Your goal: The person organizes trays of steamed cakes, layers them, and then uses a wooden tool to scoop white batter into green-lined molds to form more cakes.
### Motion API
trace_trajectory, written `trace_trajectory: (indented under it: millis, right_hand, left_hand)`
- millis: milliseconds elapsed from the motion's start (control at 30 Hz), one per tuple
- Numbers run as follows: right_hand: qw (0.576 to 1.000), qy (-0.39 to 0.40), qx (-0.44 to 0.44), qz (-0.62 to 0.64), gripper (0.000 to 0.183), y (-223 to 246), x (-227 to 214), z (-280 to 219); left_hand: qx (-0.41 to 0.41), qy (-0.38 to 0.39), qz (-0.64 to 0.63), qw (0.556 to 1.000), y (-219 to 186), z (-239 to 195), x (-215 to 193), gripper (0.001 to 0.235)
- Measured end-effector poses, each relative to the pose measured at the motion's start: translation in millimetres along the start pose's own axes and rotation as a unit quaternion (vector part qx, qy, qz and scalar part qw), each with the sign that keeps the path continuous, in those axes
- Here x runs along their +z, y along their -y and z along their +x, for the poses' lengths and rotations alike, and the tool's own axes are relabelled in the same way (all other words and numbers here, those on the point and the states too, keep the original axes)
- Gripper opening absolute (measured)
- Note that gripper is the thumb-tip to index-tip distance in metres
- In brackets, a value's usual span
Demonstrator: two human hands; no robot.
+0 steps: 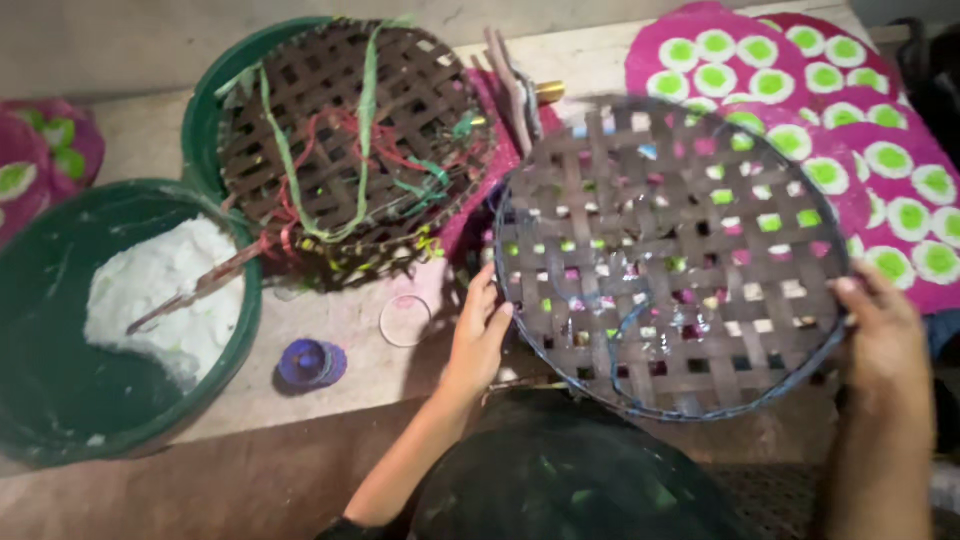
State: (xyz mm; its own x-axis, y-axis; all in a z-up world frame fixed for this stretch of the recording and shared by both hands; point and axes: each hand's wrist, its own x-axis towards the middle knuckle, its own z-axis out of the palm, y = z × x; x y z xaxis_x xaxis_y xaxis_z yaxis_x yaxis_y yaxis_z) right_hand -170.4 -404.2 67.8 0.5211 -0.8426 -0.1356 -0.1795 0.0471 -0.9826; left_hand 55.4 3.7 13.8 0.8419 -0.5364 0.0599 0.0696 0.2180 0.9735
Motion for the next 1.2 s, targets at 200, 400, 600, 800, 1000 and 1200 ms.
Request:
trace_trajectory:
  millis: [200,400,600,800,1000,1200]
  right_hand:
    - [0.997,-0.001,0.039,-0.059,0.044,-83.0,13.3,26.0]
    - [0.996,0.077,-0.017,-0.029,0.042,-128.7,39.1,80.2]
    - [0.981,0.084,-0.091,-0.149,0.039,-154.4,51.4,105.5]
    - [0.933,0.047,-0.206,-0.291,0.046,-151.6,50.8,95.7]
    - [0.911,0.018,-0.280,-0.301,0.038,-125.7,-20.6,166.0]
    - [0.903,-0.064,-0.202,-0.373,0.030,-123.8,-125.6,283.7]
  left_hand:
    - [-0.046,-0.070,0.110,0.990,70.2,-1.1,-20.7,0.068]
    - [-0.073,-0.133,0.161,0.975,87.0,-1.7,-36.7,0.067]
    - [-0.063,-0.175,0.213,0.959,113.6,6.8,-40.6,0.067]
    - [-0.104,-0.199,0.277,0.934,125.3,-1.4,-45.7,0.066]
    - [0.069,-0.291,0.416,0.859,62.8,2.0,11.3,0.060]
    - [0.199,-0.152,0.512,0.821,-10.0,73.5,173.0,0.048]
